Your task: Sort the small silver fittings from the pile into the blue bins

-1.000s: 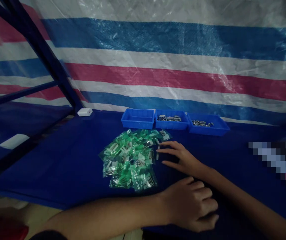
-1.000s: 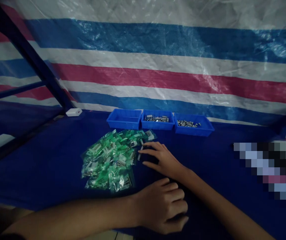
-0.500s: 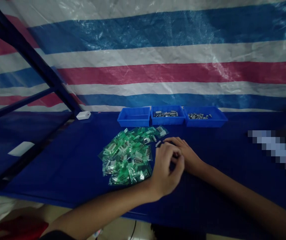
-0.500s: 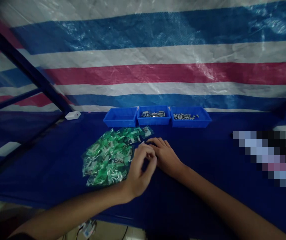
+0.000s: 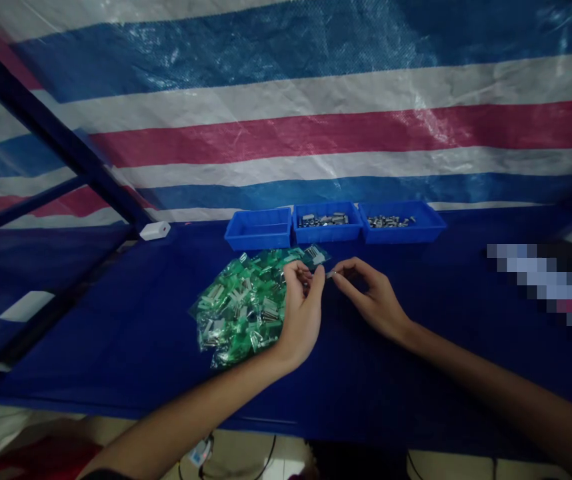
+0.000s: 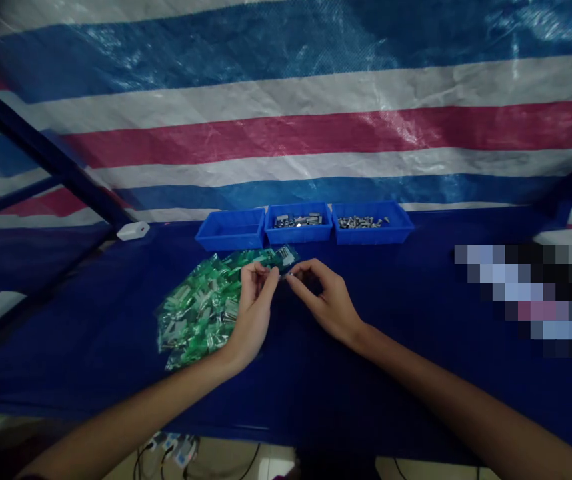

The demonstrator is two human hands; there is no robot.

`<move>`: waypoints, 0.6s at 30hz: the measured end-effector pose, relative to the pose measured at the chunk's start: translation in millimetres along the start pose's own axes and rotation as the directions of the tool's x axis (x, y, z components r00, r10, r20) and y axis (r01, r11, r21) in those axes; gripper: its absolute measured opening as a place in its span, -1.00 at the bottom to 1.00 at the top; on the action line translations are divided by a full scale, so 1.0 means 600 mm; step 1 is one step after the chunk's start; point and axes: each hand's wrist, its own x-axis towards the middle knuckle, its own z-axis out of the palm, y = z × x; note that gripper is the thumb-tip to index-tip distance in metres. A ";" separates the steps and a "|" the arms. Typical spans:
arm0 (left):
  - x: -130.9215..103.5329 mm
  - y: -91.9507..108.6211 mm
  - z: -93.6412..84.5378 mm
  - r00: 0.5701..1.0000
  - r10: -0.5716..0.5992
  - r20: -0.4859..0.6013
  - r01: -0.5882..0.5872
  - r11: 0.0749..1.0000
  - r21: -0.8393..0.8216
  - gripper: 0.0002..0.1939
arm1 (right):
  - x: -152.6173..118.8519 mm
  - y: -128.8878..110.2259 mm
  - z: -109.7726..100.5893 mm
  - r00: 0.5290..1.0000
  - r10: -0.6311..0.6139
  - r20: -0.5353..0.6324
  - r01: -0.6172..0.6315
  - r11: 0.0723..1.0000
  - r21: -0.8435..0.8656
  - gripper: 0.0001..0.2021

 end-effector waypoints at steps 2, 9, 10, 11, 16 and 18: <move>-0.002 0.001 -0.001 0.992 -0.079 0.101 0.074 0.996 0.051 -0.78 | -0.004 -0.007 0.000 1.000 -0.010 -0.024 0.012 0.999 0.049 -0.84; 0.002 0.002 -0.002 0.942 -0.088 0.324 0.026 0.981 0.190 -0.55 | -0.004 -0.010 0.007 0.982 0.185 0.035 -0.185 0.916 0.355 -0.79; 0.004 0.003 -0.003 0.943 -0.050 0.329 -0.025 0.975 0.220 -0.55 | 0.000 -0.006 0.007 0.971 0.234 0.040 -0.230 0.883 0.409 -0.78; 0.007 0.004 -0.005 0.941 -0.002 0.339 -0.096 0.957 0.272 -0.54 | 0.004 0.000 0.006 0.960 0.277 0.041 -0.265 0.850 0.456 -0.76; 0.014 -0.007 -0.017 0.874 0.252 0.416 -0.484 0.531 0.696 -0.72 | 0.032 0.035 -0.012 0.920 0.390 -0.031 -0.322 0.799 0.507 -0.72; 0.014 -0.019 -0.020 0.856 0.263 0.446 -0.514 0.340 0.787 -0.69 | 0.045 0.046 -0.023 0.918 0.390 -0.072 -0.320 0.835 0.448 -0.70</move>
